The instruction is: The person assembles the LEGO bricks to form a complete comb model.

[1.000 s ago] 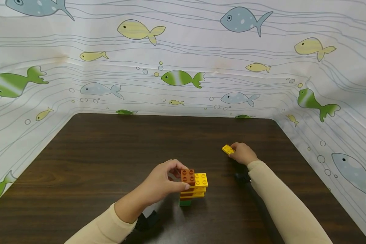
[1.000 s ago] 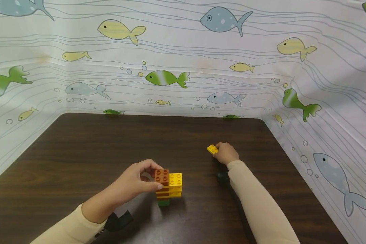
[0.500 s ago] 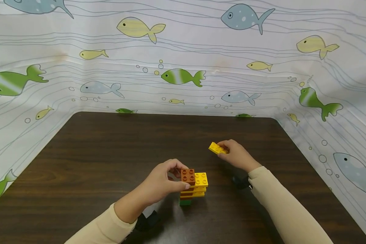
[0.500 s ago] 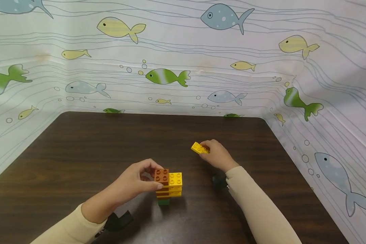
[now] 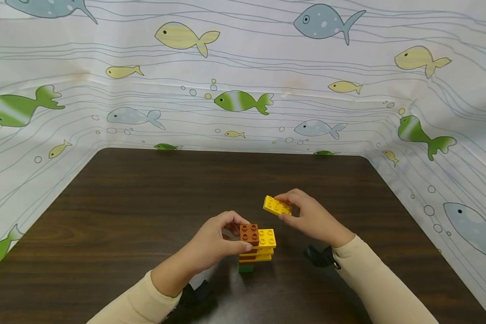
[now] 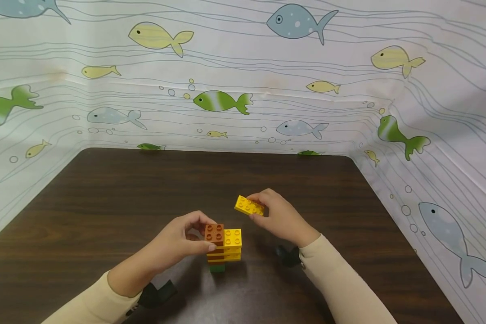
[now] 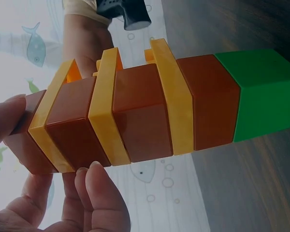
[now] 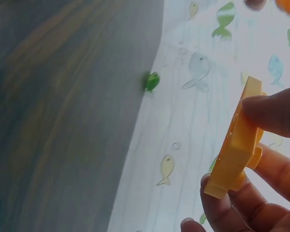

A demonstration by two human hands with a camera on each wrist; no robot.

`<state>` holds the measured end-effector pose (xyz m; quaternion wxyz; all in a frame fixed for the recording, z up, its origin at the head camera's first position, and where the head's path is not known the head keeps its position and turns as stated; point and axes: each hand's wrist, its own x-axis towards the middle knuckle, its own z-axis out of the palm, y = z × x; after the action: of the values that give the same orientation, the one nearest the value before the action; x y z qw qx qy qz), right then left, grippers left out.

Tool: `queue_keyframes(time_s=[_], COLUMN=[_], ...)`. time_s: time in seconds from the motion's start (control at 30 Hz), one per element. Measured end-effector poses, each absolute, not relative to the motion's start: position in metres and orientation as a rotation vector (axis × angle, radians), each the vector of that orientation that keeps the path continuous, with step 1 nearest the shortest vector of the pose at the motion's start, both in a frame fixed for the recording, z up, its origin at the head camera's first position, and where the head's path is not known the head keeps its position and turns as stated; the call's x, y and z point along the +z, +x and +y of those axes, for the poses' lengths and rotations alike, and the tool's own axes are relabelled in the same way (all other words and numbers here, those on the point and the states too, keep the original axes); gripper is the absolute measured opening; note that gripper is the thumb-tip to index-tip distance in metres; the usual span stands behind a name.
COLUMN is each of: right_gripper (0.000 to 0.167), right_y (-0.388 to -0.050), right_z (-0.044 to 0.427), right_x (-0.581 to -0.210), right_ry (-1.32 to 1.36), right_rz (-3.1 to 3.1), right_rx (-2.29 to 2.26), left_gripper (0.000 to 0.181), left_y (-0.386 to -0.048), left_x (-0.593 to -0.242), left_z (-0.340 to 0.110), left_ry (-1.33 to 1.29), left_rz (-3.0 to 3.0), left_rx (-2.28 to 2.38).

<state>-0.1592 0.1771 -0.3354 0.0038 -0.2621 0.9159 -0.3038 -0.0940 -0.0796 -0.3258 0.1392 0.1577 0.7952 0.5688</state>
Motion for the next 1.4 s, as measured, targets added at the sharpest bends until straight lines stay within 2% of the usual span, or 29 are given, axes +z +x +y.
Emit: queue_keyframes(time_s=[0.5,1.4], right_gripper=[0.043,0.039], right_y=[-0.124,-0.106], right_z=[0.170,0.151], right_x=[-0.315,-0.305], right_ry=[-1.125,-1.455], right_rz=[2.725,2.804], right_rx=[-1.131,-0.866], left_gripper=[0.031,0.029], left_y=[-0.095,-0.095], left_x=[-0.327,-0.327], left_z=[-0.081,-0.081], left_ry=[0.475,0.514], left_rz=[2.303,2.305], left_rx=[1.645,1.635])
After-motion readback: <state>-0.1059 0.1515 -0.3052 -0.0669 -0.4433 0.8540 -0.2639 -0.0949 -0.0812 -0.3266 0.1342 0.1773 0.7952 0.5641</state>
